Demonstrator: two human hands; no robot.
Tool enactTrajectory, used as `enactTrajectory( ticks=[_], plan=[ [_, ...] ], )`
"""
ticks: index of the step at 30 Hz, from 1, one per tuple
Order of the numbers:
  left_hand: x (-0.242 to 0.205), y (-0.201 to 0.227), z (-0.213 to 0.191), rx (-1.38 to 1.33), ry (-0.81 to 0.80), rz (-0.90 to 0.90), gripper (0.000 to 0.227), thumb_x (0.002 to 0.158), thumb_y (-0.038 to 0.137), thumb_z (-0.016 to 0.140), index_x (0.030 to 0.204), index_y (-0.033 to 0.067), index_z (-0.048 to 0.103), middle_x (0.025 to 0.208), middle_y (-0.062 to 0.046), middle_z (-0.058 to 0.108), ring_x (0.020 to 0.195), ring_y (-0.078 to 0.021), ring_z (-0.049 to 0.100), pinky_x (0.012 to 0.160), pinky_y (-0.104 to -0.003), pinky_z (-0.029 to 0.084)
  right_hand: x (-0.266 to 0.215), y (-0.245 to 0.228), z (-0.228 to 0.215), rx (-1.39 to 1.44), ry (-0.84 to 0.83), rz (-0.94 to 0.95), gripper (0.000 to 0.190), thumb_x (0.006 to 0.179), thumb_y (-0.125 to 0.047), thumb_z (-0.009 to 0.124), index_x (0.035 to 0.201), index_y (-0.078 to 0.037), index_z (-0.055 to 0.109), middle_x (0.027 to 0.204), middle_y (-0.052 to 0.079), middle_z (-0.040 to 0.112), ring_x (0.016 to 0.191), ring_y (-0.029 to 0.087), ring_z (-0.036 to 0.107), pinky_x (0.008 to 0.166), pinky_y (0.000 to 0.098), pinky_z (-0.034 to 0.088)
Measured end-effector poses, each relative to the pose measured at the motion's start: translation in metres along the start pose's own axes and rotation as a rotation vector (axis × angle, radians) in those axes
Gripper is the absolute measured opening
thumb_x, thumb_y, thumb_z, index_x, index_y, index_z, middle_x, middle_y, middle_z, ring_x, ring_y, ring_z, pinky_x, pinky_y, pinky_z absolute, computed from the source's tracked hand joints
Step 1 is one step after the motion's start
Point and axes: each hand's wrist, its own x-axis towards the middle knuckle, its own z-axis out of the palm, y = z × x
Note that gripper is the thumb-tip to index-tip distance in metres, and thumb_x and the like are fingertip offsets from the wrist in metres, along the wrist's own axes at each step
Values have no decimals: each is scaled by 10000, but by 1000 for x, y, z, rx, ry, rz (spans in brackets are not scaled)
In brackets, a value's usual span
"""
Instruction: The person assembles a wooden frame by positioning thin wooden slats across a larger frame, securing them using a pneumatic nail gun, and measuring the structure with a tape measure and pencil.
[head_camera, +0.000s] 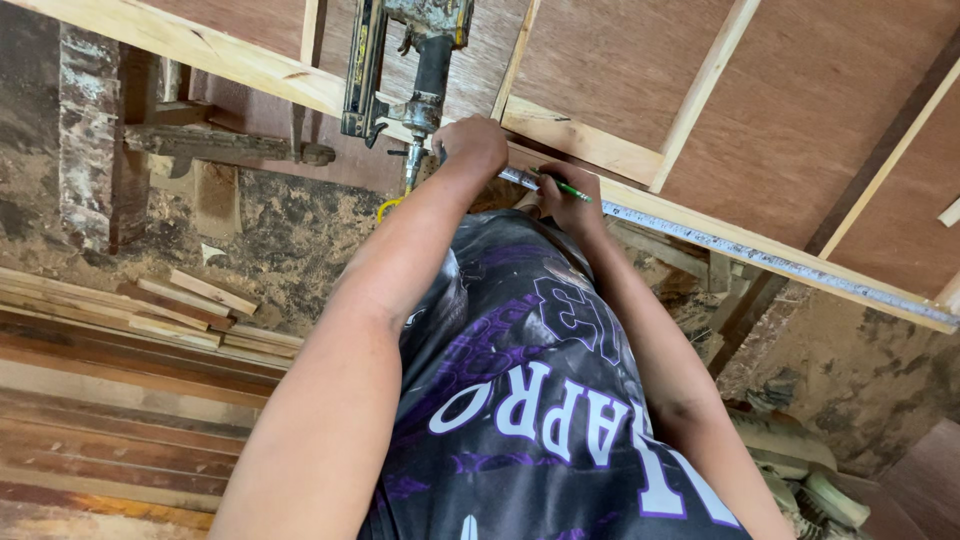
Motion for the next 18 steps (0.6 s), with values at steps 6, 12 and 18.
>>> enactTrajectory(
  ticks=[6,12,18],
  plan=[
    [0,1,0,-23,13,-20,376,940,190,649,1297,81,691,1383,-101,642,1169,-350,661,783,-603,534,-2,-9,0,-164,31,-113,183,964,-71,659,1100,28,733,893,155,764,794,204,749,714,325,582],
    [3,1,3,-18,31,-15,360,933,182,642,1276,83,692,1365,-98,643,1154,-351,665,762,-616,532,-7,-23,-2,-81,-8,-59,193,975,-71,631,1120,27,714,871,134,755,753,213,738,685,328,578],
    [1,1,2,-12,42,-13,390,925,205,653,1292,75,670,1379,-101,617,1153,-366,654,760,-619,531,-8,-31,-4,-86,-67,15,174,979,-70,622,1092,25,714,845,133,748,676,193,751,645,326,588]
  ],
)
